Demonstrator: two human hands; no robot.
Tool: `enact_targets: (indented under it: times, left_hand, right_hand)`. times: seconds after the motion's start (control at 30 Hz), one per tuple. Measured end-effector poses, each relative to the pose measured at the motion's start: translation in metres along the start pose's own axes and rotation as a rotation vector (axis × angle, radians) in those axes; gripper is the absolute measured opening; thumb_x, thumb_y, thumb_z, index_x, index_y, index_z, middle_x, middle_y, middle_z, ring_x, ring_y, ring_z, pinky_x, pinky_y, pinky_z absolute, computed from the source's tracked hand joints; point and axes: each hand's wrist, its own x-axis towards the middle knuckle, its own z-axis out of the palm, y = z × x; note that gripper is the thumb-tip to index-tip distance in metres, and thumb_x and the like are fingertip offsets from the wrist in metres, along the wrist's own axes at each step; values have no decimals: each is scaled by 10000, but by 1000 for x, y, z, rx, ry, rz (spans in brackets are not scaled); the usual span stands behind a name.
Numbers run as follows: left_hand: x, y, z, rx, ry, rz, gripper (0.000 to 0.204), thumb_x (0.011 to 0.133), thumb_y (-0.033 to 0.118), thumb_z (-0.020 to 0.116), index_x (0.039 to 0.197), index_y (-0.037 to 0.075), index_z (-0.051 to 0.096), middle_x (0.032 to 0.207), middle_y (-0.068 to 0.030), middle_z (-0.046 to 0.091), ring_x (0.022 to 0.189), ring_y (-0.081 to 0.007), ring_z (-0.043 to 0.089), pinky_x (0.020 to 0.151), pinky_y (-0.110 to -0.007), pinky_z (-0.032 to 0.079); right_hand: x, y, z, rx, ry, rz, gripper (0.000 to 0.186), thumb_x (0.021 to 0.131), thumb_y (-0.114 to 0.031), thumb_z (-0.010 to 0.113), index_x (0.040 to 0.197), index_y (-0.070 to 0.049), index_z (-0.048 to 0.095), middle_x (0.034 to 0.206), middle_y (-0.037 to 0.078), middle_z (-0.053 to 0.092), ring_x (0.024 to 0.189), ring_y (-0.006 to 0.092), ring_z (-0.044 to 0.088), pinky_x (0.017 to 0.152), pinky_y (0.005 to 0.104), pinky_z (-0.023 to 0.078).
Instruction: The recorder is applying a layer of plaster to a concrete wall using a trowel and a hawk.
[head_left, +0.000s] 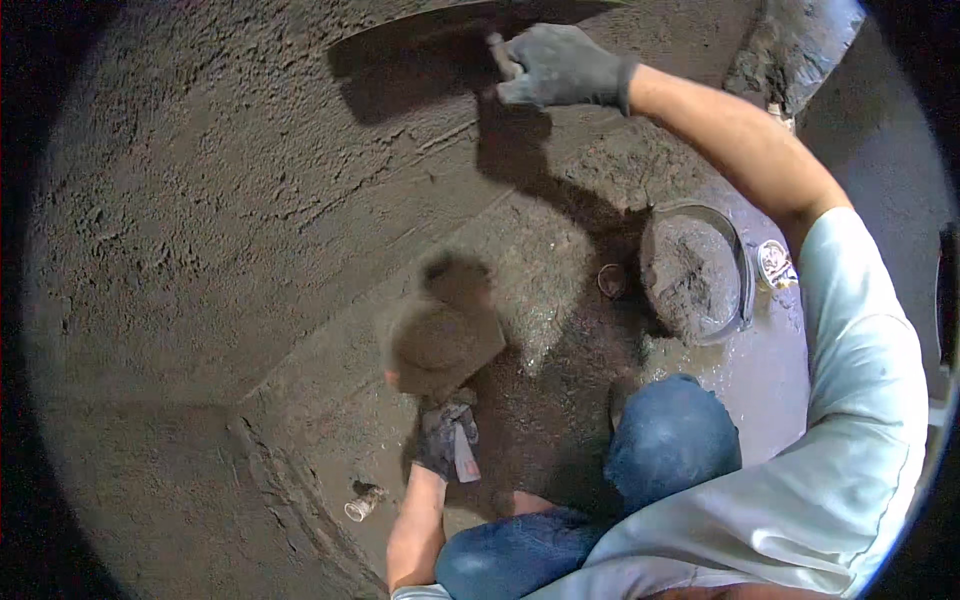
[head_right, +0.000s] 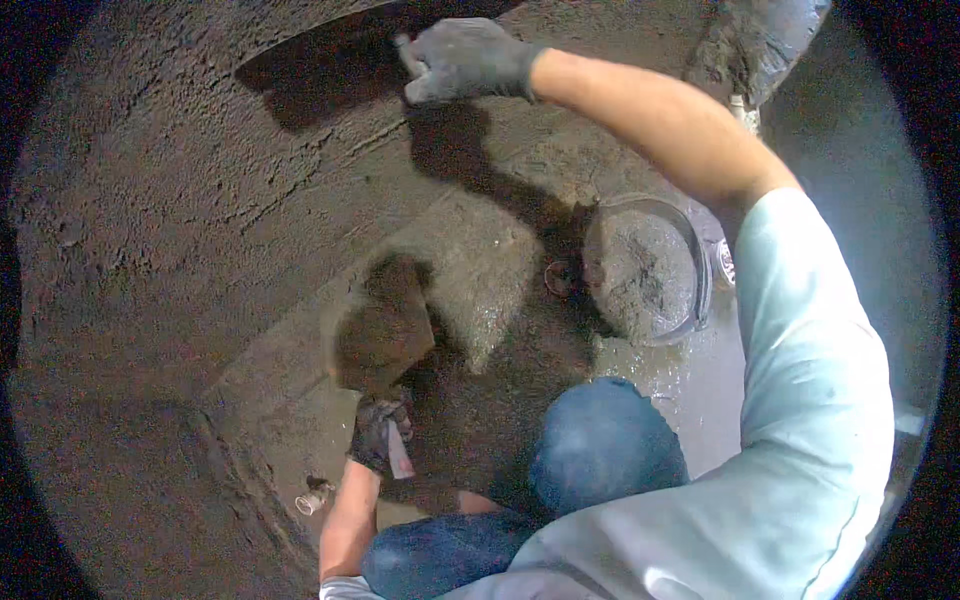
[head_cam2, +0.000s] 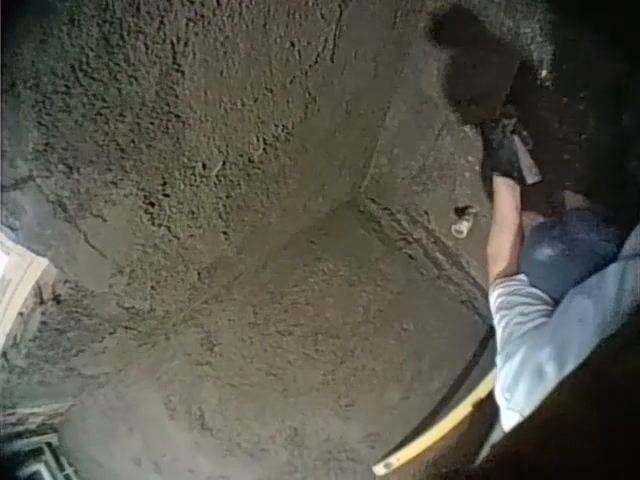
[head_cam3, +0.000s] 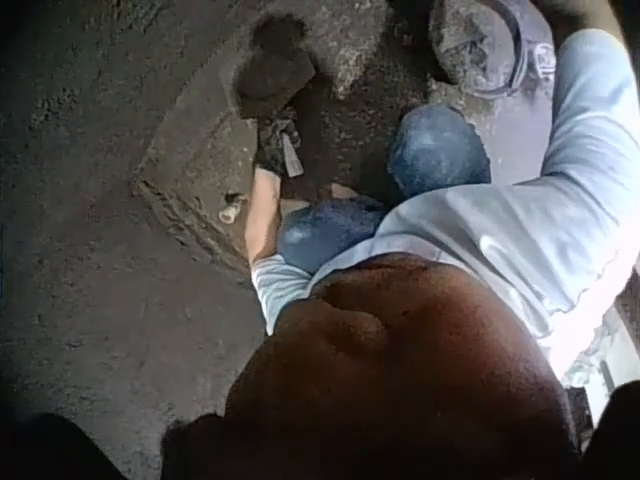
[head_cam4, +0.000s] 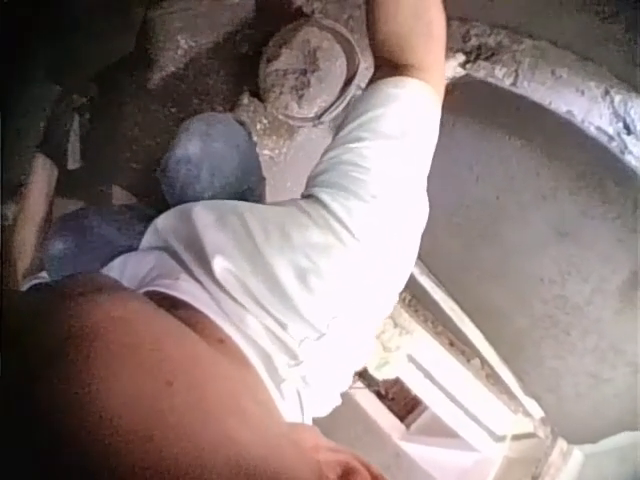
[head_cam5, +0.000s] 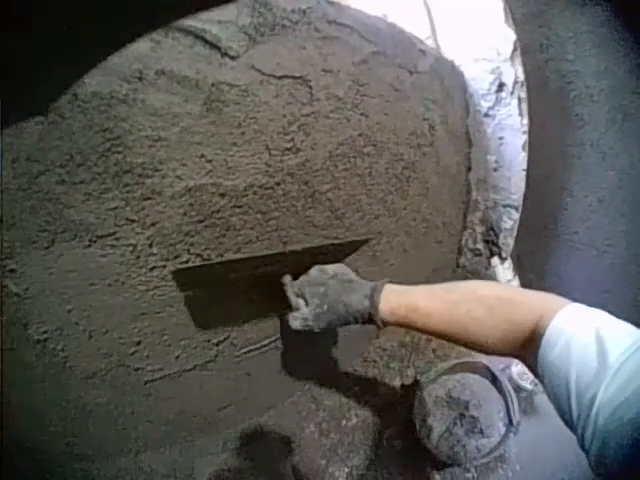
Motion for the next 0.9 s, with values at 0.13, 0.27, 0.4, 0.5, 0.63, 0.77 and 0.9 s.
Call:
enact_targets:
  times: [0.13,0.27,0.4,0.5,0.63,0.77,0.9]
  left_hand:
    - [7,-6,5,-145,125,-6,218,776,147,592,974,72,539,618,-15,502,467,-155,478,412,-289,423]
    - [5,-15,1,-196,190,-61,155,775,146,599,908,81,553,590,-4,478,474,-153,475,424,-287,414]
    - [-4,-13,2,-260,112,-25,142,778,138,601,900,84,551,603,-8,488,484,-164,488,425,-298,413]
    - [-7,-6,15,-202,123,29,151,773,125,608,909,82,559,618,-9,499,486,-164,495,425,-312,422]
    - [8,-21,-2,-182,94,-18,183,808,143,577,971,153,493,636,8,476,491,-152,477,428,-311,419]
    - [9,-19,-3,-94,29,156,108,844,173,536,944,141,509,666,-18,525,476,-159,500,442,-341,447]
    - [25,11,0,-245,19,56,167,834,148,547,996,124,521,698,-33,555,474,-171,514,456,-327,463]
  right_hand:
    - [-21,37,78,-46,-222,-15,441,821,-492,415,927,-134,650,868,148,639,819,312,618,750,442,477]
    - [-33,-25,124,48,-255,-90,376,787,-397,445,872,-84,635,859,132,645,815,330,621,728,451,489]
    - [-15,-41,86,100,-319,-112,313,701,-366,551,675,-65,632,701,157,625,647,321,609,598,431,488]
    - [0,-15,60,-4,-160,-208,333,701,-357,590,615,-36,578,697,172,608,589,297,597,561,402,480]
    - [18,31,14,208,-131,-93,354,749,-356,570,608,-36,515,596,129,536,529,241,534,490,374,422]
    - [2,22,-29,-60,17,-43,305,690,-400,602,688,-96,606,689,123,616,662,288,608,580,425,458]
    - [-53,-20,4,-24,226,-170,311,734,-363,599,619,-81,536,535,120,519,501,274,534,493,397,425]
